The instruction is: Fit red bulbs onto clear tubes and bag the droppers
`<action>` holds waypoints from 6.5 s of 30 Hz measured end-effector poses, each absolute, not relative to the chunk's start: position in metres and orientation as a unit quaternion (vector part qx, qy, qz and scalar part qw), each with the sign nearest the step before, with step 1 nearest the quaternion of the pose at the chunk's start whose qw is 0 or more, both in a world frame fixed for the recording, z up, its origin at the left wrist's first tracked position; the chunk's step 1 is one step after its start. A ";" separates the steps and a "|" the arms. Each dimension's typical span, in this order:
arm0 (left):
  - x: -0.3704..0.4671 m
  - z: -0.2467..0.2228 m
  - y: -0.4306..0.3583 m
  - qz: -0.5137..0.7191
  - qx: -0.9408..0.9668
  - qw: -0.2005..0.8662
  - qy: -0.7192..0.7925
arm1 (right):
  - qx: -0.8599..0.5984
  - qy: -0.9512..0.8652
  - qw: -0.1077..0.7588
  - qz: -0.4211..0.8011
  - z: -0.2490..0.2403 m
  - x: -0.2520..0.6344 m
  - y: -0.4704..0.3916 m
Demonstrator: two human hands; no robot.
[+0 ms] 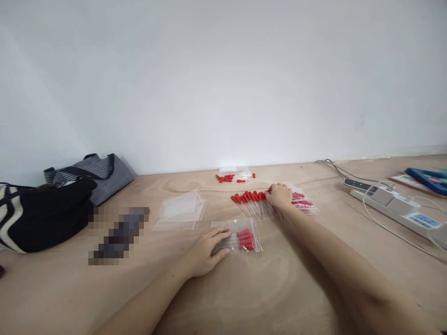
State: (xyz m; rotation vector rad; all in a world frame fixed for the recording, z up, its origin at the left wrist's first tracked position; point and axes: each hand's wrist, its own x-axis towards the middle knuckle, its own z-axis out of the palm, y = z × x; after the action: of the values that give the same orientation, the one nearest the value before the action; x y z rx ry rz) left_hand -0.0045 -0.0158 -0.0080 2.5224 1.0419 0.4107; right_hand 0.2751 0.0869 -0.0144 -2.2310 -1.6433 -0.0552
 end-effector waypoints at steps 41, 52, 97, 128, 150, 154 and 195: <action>-0.004 -0.006 -0.018 0.150 0.889 0.195 0.386 | -0.487 -0.559 0.435 0.511 -0.039 0.208 0.002; -0.008 -0.012 -0.015 0.136 0.891 0.189 0.389 | -0.440 -0.593 0.397 0.545 -0.035 0.226 0.006; -0.012 -0.014 0.012 0.234 0.861 -0.081 0.444 | -0.446 -0.847 0.282 0.056 -0.027 0.247 -0.008; -0.015 -0.022 0.011 0.303 0.913 -0.141 0.233 | -0.356 -0.879 0.306 -0.081 -0.036 0.236 0.002; 0.015 -0.022 0.013 0.347 0.910 -0.112 0.199 | -0.236 -0.873 0.337 -0.261 -0.034 0.215 0.011; 0.020 -0.023 0.016 0.349 0.908 -0.150 0.175 | -0.238 -0.870 0.344 -0.261 -0.033 0.215 0.010; 0.017 -0.022 0.015 0.353 0.898 -0.227 0.137 | -0.242 -0.869 0.356 -0.243 -0.036 0.204 0.008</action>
State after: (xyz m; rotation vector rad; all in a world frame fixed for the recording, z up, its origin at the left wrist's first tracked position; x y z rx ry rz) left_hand 0.0168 0.0151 -0.0217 3.3171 0.5047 1.3030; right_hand 0.2044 0.0082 -0.0356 -0.6264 -2.2449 -0.6289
